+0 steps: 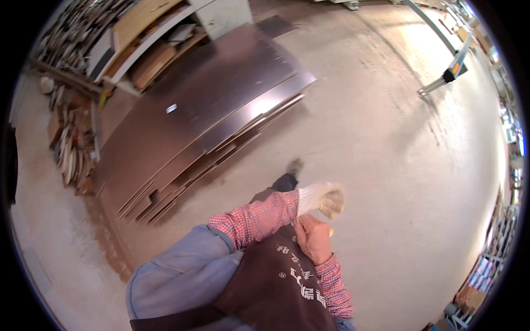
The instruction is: The person adjusts components inside a machine, then walks to a control station and operates a computer mouse to control the equipment. They also put on a glove and wipe a metal surface with a cloth.
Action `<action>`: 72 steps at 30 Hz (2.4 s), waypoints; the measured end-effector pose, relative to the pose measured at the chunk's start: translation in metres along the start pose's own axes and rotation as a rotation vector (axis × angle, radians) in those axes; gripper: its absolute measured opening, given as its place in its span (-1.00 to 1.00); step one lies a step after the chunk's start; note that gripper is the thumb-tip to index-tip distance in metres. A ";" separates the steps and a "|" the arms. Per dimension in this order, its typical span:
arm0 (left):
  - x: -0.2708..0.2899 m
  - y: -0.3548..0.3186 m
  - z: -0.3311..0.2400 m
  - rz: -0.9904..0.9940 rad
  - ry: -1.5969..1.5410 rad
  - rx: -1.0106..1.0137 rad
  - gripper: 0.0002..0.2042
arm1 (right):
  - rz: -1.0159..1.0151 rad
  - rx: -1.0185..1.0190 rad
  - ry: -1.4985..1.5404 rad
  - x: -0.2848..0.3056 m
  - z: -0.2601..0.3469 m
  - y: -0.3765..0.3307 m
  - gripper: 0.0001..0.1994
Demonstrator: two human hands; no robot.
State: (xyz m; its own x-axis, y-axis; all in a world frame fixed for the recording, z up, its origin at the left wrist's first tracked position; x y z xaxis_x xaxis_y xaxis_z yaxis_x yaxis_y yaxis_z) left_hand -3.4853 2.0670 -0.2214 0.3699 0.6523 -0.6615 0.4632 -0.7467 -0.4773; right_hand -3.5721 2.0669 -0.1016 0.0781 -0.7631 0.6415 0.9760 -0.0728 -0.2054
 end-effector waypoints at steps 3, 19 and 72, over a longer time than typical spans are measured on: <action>0.006 0.097 -0.038 0.005 0.075 -0.230 -0.42 | -0.013 -0.099 0.029 0.040 -0.034 0.064 -0.83; -0.054 0.258 -0.345 -0.076 1.092 -0.519 -0.65 | -0.222 -0.172 0.804 0.258 -0.145 0.471 -0.79; 0.181 0.480 -0.782 -0.302 -1.006 -1.352 -0.48 | 1.246 0.174 0.440 0.296 -0.004 1.114 -0.39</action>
State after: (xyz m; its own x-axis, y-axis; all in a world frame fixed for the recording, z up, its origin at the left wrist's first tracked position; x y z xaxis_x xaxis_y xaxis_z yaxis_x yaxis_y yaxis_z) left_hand -2.5658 1.9280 -0.1181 -0.2208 0.0108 -0.9753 0.9120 0.3567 -0.2026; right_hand -2.4623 1.7571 -0.1435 0.8918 -0.4047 -0.2024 0.3169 0.8779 -0.3590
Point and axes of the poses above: each hand's wrist, its own y-axis towards the middle knuckle, its own x-axis out of the back of the hand, z = x × y, the point moved 5 cm from there along y, towards the middle knuckle, and after that the axes turned 12 degrees about -x, right-handed, at the moved point
